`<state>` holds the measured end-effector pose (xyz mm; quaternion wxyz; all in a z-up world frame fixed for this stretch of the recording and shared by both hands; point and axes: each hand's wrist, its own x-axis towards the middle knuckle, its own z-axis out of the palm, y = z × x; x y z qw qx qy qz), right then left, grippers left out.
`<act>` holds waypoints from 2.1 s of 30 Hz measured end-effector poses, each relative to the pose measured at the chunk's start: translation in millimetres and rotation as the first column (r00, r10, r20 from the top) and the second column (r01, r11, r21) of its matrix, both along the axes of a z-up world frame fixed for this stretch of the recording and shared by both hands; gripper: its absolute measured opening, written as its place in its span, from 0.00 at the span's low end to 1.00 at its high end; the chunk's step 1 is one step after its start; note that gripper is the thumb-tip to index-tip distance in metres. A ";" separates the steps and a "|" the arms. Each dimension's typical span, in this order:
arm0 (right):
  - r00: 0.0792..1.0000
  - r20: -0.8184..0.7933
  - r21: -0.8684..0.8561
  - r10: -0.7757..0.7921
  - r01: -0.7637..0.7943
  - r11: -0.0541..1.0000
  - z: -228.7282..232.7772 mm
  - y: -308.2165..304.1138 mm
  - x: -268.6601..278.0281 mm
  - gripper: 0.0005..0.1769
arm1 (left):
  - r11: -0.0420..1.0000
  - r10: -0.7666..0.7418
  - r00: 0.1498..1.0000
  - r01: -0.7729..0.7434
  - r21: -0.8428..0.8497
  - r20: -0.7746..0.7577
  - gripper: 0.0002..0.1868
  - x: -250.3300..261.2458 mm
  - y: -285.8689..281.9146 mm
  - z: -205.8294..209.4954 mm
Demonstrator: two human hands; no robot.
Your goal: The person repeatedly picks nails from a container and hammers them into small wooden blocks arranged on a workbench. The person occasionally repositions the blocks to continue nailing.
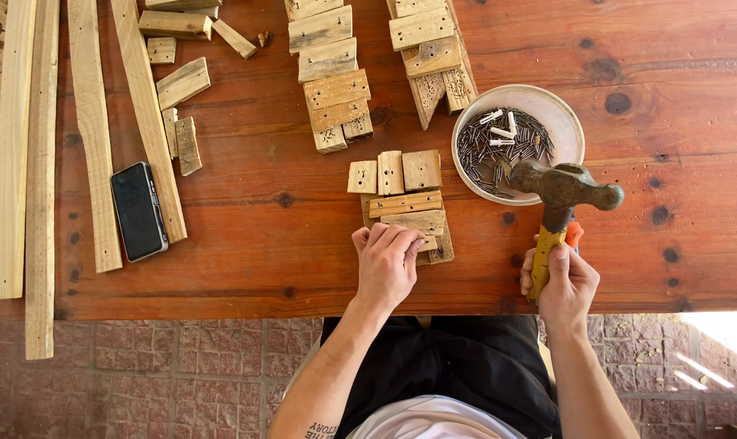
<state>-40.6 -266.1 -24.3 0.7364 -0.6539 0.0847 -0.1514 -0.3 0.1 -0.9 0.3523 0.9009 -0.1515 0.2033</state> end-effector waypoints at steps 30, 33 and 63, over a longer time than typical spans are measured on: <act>0.996 -0.022 -0.127 0.092 -0.094 0.987 -9.0 -8.9 -7.8 0.18 | 0.973 -0.045 0.984 0.004 0.230 0.174 0.01 -0.6 -6.5 -13.0; 0.986 -0.111 -0.137 0.126 -0.141 0.981 14.3 4.4 -22.9 0.18 | 0.979 -0.027 0.991 0.000 0.203 0.131 0.03 -1.2 -7.7 -19.8; 0.839 -0.525 -0.411 0.146 -0.400 0.819 62.5 16.9 -41.4 0.19 | 0.992 -0.008 0.995 -0.004 0.125 0.097 0.04 1.4 -5.8 -8.1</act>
